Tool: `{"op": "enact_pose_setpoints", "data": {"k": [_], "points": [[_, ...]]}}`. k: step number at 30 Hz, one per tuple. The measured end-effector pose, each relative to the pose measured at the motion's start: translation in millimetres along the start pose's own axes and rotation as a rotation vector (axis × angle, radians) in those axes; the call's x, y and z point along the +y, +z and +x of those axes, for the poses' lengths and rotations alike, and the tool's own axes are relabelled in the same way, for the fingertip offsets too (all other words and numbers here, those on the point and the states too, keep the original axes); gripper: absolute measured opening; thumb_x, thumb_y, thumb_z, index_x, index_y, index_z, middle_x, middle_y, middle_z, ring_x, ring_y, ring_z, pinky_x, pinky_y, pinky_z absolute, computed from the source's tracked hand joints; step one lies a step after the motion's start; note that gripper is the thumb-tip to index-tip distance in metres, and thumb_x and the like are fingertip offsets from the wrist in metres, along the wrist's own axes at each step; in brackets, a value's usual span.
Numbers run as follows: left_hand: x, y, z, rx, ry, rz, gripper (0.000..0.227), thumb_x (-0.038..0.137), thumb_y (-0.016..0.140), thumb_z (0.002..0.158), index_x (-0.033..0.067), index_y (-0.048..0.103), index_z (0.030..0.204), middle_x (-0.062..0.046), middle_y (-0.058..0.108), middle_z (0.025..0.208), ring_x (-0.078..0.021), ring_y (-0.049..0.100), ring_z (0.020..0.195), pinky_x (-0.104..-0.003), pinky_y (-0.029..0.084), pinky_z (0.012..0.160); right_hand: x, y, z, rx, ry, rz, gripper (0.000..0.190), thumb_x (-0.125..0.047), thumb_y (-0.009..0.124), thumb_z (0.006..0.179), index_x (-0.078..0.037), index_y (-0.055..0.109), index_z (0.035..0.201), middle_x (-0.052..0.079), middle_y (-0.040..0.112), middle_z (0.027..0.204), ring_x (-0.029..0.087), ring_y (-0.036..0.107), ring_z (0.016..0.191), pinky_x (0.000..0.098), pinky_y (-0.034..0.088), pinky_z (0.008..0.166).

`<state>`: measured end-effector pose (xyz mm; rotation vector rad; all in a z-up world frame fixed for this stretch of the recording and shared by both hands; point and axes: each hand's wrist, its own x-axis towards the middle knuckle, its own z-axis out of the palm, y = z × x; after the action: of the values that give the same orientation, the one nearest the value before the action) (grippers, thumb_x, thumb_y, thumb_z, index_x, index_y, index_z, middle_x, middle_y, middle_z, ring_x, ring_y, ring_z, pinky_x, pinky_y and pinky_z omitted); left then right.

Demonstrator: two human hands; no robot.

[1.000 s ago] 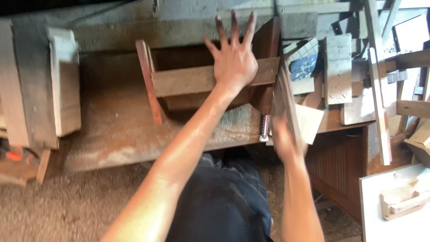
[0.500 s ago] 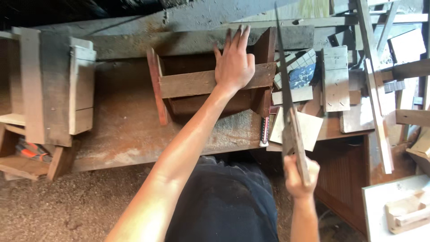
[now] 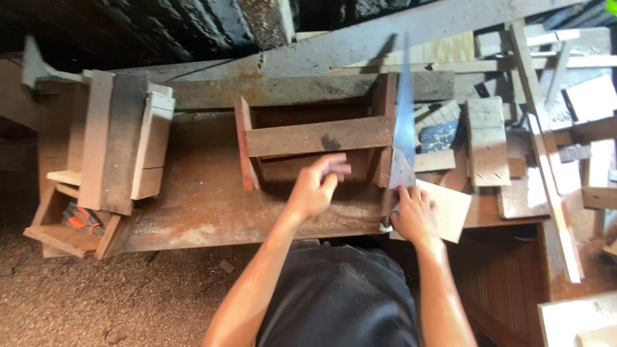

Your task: The person uses a hand saw to cut a wooden frame piece, then hammers nails to attach a wooden top to the frame. The person assembles the pieces into a small wooden box and places it on the workbench.

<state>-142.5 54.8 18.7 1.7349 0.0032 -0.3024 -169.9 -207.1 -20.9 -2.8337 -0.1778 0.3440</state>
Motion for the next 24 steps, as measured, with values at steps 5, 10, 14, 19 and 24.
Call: {"op": "enact_pose_setpoints", "data": {"k": [5,10,14,19,24], "points": [[-34,-4,-20,-0.011,-0.245,-0.014,0.041,0.009,0.050,0.096,0.0053,0.060,0.136,-0.010,0.077,0.121,-0.0182,0.072,0.103,-0.032,0.056,0.090,-26,-63,6,0.285,0.038,0.336,0.034,-0.018,0.073,0.091,-0.005,0.067,0.122,0.019,0.064,0.121,0.040,0.061,0.118,0.0482,0.050,0.100],[-56,-11,-23,-0.021,-0.353,-0.144,0.044,0.013,0.048,0.097,0.0049,0.057,0.139,-0.011,0.074,0.125,-0.0174,0.070,0.110,-0.033,0.053,0.091,-107,-86,73,0.381,-0.542,0.131,0.073,-0.028,0.086,0.069,-0.002,0.062,0.133,0.021,0.060,0.134,0.042,0.051,0.127,0.0576,0.040,0.105],[-72,-17,-19,0.051,-0.334,-0.229,0.045,0.013,0.046,0.099,0.0032,0.054,0.142,-0.012,0.071,0.131,-0.0209,0.070,0.110,-0.033,0.052,0.096,-153,-58,119,0.264,-0.447,-0.114,0.079,-0.029,0.087,0.054,-0.017,0.065,0.129,0.011,0.062,0.120,0.032,0.054,0.122,0.0643,0.029,0.105],[-94,-43,-26,0.133,-0.282,-0.307,0.046,0.014,0.044,0.101,0.0025,0.051,0.144,-0.012,0.069,0.134,-0.0196,0.068,0.108,-0.033,0.052,0.098,-146,-34,123,0.248,-0.439,0.039,0.068,-0.022,0.088,0.058,-0.019,0.071,0.124,0.008,0.062,0.108,0.029,0.056,0.113,0.0566,0.029,0.107],[-92,-58,-60,-0.072,-0.424,-0.079,0.040,0.019,0.052,0.102,0.0067,0.059,0.140,-0.012,0.073,0.121,-0.0171,0.066,0.100,-0.032,0.054,0.090,-145,-42,109,0.290,-0.534,0.234,0.064,-0.020,0.088,0.058,-0.013,0.070,0.120,0.007,0.062,0.106,0.029,0.057,0.110,0.0532,0.030,0.110]]}}
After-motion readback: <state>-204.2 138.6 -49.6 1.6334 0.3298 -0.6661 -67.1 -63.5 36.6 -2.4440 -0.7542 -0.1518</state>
